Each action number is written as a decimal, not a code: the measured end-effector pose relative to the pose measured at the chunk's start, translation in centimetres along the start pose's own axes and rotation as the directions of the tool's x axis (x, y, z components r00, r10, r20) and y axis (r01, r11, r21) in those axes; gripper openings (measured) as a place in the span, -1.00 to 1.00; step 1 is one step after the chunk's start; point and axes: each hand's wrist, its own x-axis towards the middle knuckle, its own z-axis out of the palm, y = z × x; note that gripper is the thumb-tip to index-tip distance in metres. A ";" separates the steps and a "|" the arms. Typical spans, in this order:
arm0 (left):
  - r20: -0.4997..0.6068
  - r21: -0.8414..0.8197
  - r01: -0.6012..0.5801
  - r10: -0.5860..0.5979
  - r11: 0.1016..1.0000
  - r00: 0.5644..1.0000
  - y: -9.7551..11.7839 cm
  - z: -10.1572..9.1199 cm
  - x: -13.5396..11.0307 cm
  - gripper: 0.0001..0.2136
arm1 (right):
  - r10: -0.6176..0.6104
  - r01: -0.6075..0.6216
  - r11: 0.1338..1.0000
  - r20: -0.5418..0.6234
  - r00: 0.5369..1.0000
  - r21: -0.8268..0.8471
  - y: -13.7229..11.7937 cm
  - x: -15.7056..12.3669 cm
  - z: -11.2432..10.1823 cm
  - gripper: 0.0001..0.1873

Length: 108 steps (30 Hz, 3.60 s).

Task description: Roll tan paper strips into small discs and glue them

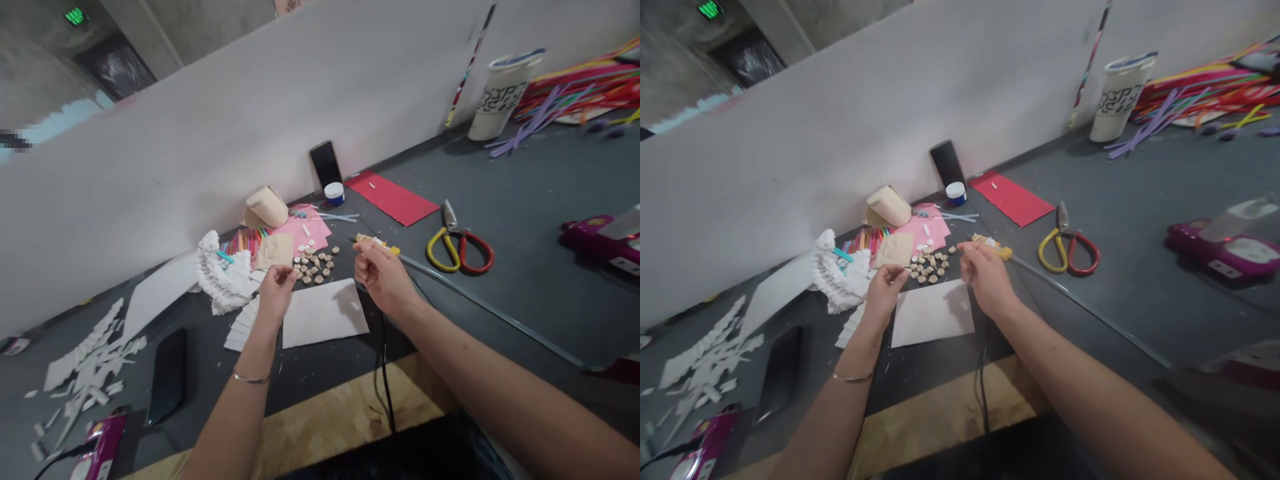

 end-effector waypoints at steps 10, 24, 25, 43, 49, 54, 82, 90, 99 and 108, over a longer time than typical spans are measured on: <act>0.050 0.084 -0.106 0.102 0.991 0.994 1.0 0.6 1.4 -0.83 | 0.024 -0.024 1.000 -0.003 1.000 0.006 0.2 0.1 0.0 -0.70; 0.149 0.771 -0.307 0.312 0.557 0.938 -0.3 -6.3 0.2 -0.85 | 0.059 -0.064 0.988 -0.034 0.998 -0.139 1.7 -0.2 -0.2 -0.54; 0.226 0.789 -0.367 0.321 0.493 0.920 -0.4 -5.9 1.1 -0.80 | 0.059 -0.062 0.987 -0.021 0.998 -0.149 1.8 -0.2 -0.3 -0.55; -0.023 0.327 -0.122 0.137 0.937 0.990 3.4 -4.6 4.1 -0.89 | 0.012 0.016 0.977 0.125 0.992 -0.215 2.0 0.3 -0.2 -0.56; 0.270 -0.567 0.341 -0.221 0.750 0.937 5.8 -3.7 -4.1 -0.79 | 0.166 -0.105 0.963 0.240 0.957 -0.247 2.9 -0.4 -0.1 -0.59; 0.304 -0.681 0.430 -0.305 0.593 0.903 3.8 -2.7 -8.7 -0.74 | 0.546 -0.380 0.828 0.437 0.715 -0.413 3.5 -2.0 -0.2 -0.43; 0.525 -0.532 0.535 -0.240 0.656 0.816 -0.3 -3.8 -9.3 -0.94 | 0.466 -0.126 0.718 0.337 0.818 -0.685 1.9 -1.2 -2.0 -0.87; 0.551 -0.565 0.596 -0.277 0.571 0.787 -0.4 -3.0 -7.7 -0.91 | 0.440 -0.146 0.753 0.325 0.837 -0.642 2.5 0.3 -2.4 -0.87; 0.545 -0.536 0.576 -0.268 0.618 0.794 -1.4 -3.1 -7.8 -0.93 | 0.414 0.114 0.620 0.447 0.793 -0.776 1.6 -0.2 -3.4 -0.79; 0.521 -0.417 0.504 -0.255 0.757 0.814 -1.7 -2.7 -8.1 -0.95 | 0.434 0.111 0.613 0.452 0.779 -0.782 0.6 -0.3 -2.8 -0.75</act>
